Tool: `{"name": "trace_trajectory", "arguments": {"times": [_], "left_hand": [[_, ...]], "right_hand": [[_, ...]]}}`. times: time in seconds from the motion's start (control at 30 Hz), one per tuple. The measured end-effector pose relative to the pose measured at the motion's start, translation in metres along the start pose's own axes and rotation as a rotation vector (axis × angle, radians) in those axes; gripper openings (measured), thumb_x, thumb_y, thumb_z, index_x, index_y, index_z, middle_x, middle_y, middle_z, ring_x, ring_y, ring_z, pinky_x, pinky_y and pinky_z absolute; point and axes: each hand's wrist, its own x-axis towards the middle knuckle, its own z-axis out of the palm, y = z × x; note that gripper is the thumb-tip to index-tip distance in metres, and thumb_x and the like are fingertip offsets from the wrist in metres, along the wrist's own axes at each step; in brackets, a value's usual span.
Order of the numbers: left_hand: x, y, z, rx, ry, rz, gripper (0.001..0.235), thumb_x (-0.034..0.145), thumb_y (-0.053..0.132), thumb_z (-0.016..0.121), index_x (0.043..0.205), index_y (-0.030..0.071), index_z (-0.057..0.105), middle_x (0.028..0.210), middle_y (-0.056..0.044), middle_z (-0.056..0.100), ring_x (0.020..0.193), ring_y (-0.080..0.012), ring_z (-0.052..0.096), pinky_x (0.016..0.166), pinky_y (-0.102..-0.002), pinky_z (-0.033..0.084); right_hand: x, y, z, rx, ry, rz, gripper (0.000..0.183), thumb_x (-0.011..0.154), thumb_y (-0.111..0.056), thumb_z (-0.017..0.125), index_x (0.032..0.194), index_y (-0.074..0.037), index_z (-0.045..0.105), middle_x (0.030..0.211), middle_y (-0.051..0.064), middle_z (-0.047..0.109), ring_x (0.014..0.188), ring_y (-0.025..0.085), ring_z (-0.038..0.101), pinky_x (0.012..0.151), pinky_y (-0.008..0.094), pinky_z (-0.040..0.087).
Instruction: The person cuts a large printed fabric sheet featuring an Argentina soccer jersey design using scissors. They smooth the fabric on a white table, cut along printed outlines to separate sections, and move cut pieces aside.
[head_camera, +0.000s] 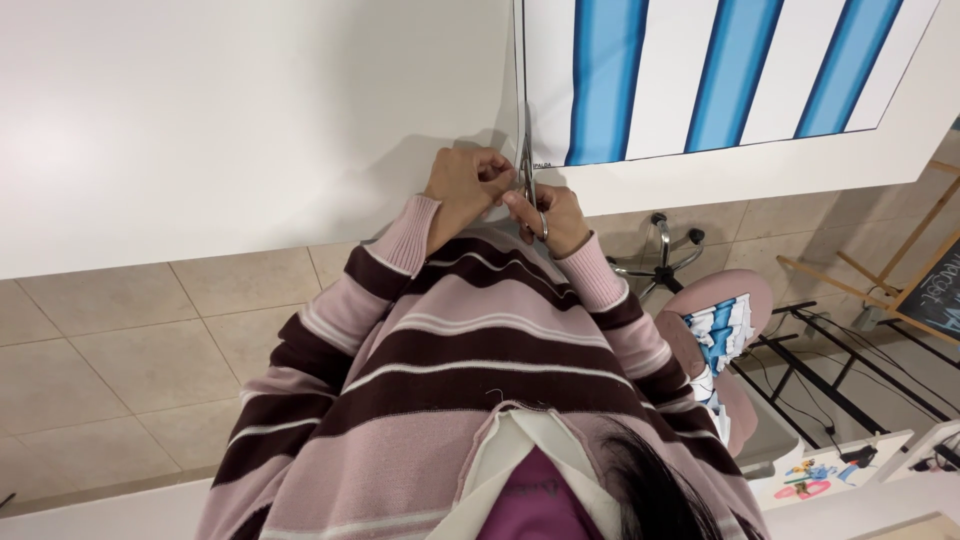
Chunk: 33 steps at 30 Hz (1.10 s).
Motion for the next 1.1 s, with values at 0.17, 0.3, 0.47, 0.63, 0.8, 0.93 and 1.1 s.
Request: {"name": "trace_trajectory", "arguments": {"times": [0.17, 0.3, 0.47, 0.63, 0.8, 0.93, 1.1], "left_hand": [[0.008, -0.02, 0.003, 0.097, 0.068, 0.108, 0.019, 0.089, 0.019, 0.073, 0.093, 0.001, 0.078, 0.072, -0.011, 0.075, 0.059, -0.017, 0.07, 0.058, -0.029, 0.056], [0.012, -0.031, 0.005, 0.143, 0.078, 0.141, 0.018, 0.086, 0.019, 0.074, 0.093, 0.002, 0.078, 0.077, -0.011, 0.076, 0.067, -0.0195, 0.075, 0.066, -0.029, 0.059], [0.012, -0.033, 0.003, 0.193, 0.078, 0.166, 0.02, 0.087, 0.021, 0.074, 0.092, 0.003, 0.078, 0.078, -0.012, 0.076, 0.067, -0.0209, 0.074, 0.067, -0.031, 0.059], [0.007, -0.017, -0.005, 0.233, 0.077, 0.154, 0.022, 0.086, 0.025, 0.075, 0.09, 0.004, 0.079, 0.072, -0.012, 0.074, 0.063, -0.0223, 0.072, 0.063, -0.033, 0.056], [0.004, -0.01, -0.009, 0.234, 0.027, 0.094, 0.023, 0.089, 0.027, 0.072, 0.089, 0.005, 0.079, 0.067, -0.011, 0.071, 0.058, -0.0231, 0.068, 0.059, -0.035, 0.054], [0.008, -0.022, -0.007, 0.248, 0.027, 0.118, 0.023, 0.088, 0.027, 0.073, 0.09, 0.006, 0.079, 0.068, -0.01, 0.072, 0.059, -0.0226, 0.069, 0.06, -0.035, 0.055], [0.009, -0.024, -0.007, 0.246, 0.021, 0.144, 0.022, 0.086, 0.025, 0.073, 0.091, 0.005, 0.079, 0.071, -0.01, 0.074, 0.061, -0.0228, 0.07, 0.062, -0.034, 0.056]], "right_hand": [[-0.002, -0.006, 0.002, 0.018, 0.011, -0.003, 0.042, 0.092, -0.037, 0.076, 0.074, 0.0, 0.064, 0.061, 0.002, 0.061, 0.044, 0.01, 0.056, 0.04, 0.025, 0.043], [-0.002, -0.007, 0.003, -0.044, 0.04, 0.034, 0.042, 0.091, -0.036, 0.077, 0.071, -0.001, 0.064, 0.055, 0.003, 0.059, 0.041, 0.011, 0.055, 0.038, 0.026, 0.043], [0.003, -0.014, 0.001, 0.067, -0.001, 0.021, 0.043, 0.094, -0.037, 0.075, 0.073, -0.001, 0.065, 0.058, 0.003, 0.058, 0.044, 0.01, 0.054, 0.041, 0.026, 0.043], [0.01, -0.028, 0.001, 0.119, -0.017, 0.03, 0.043, 0.095, -0.038, 0.073, 0.076, 0.0, 0.067, 0.06, 0.003, 0.057, 0.046, 0.01, 0.053, 0.043, 0.026, 0.043], [0.016, -0.026, 0.0, 0.085, -0.003, 0.035, 0.043, 0.095, -0.039, 0.072, 0.076, -0.001, 0.066, 0.062, 0.002, 0.059, 0.046, 0.01, 0.055, 0.042, 0.026, 0.043], [0.015, -0.026, 0.001, 0.081, 0.01, 0.033, 0.043, 0.094, -0.038, 0.074, 0.074, -0.001, 0.065, 0.061, 0.002, 0.058, 0.045, 0.01, 0.053, 0.041, 0.026, 0.042], [0.014, -0.029, 0.002, 0.07, 0.03, 0.03, 0.043, 0.093, -0.036, 0.075, 0.071, -0.001, 0.064, 0.058, 0.002, 0.057, 0.042, 0.01, 0.051, 0.039, 0.026, 0.04]]}}
